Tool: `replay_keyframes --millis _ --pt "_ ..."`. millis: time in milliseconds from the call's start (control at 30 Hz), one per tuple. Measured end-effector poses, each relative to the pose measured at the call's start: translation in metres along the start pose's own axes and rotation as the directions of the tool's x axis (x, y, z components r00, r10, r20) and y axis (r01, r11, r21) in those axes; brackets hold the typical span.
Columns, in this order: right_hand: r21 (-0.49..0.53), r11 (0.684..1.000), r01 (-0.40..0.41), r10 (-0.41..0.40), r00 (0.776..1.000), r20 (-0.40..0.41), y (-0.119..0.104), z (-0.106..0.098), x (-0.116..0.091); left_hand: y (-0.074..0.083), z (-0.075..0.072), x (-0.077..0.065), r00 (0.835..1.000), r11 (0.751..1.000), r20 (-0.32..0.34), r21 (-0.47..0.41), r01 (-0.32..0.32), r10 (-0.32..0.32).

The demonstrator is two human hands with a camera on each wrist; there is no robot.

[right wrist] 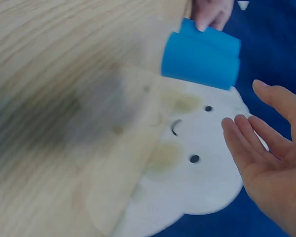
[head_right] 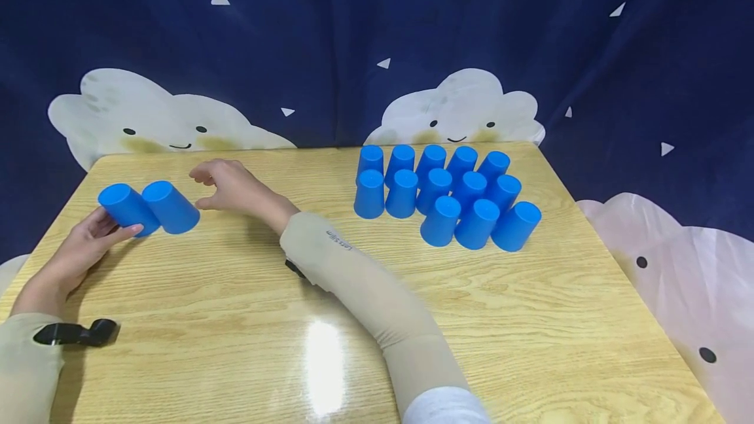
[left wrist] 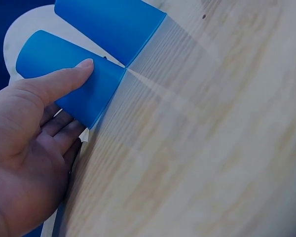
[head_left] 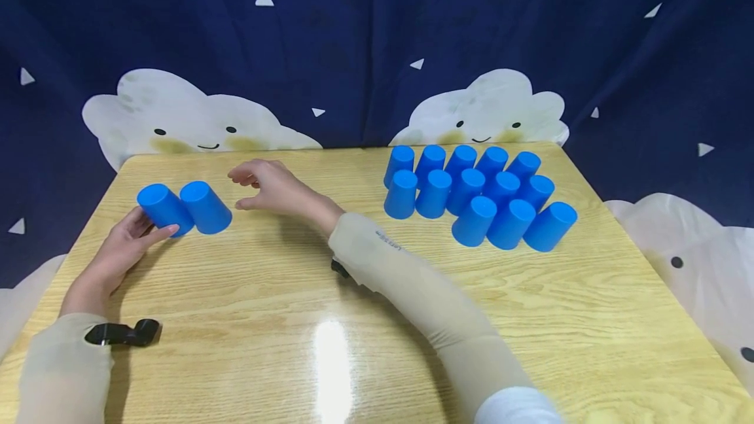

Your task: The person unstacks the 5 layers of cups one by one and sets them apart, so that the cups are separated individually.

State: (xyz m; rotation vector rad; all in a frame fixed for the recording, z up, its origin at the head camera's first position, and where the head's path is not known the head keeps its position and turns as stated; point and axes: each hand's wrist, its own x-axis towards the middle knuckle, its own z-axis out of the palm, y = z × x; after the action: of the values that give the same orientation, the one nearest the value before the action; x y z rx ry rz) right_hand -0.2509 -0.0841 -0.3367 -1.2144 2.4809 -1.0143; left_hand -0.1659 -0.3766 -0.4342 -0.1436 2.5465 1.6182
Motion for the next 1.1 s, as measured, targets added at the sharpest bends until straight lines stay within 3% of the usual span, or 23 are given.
replay_keyframes --millis 467,767,1100 --pt "-0.075 0.986 -0.147 0.149 0.989 0.023 -0.021 0.034 0.047 0.001 0.000 -0.003 1.000 1.000 0.009 -0.002 0.015 -0.015" --pt "-0.145 0.972 -0.185 0.193 0.980 0.046 -0.034 0.048 0.057 0.000 -0.001 -0.002 1.000 1.000 0.015 -0.001 0.002 -0.002" --pt "-0.188 0.960 -0.209 0.216 0.976 0.016 -0.038 0.052 0.061 0.000 0.000 -0.001 1.000 1.000 0.005 -0.003 -0.011 0.011"
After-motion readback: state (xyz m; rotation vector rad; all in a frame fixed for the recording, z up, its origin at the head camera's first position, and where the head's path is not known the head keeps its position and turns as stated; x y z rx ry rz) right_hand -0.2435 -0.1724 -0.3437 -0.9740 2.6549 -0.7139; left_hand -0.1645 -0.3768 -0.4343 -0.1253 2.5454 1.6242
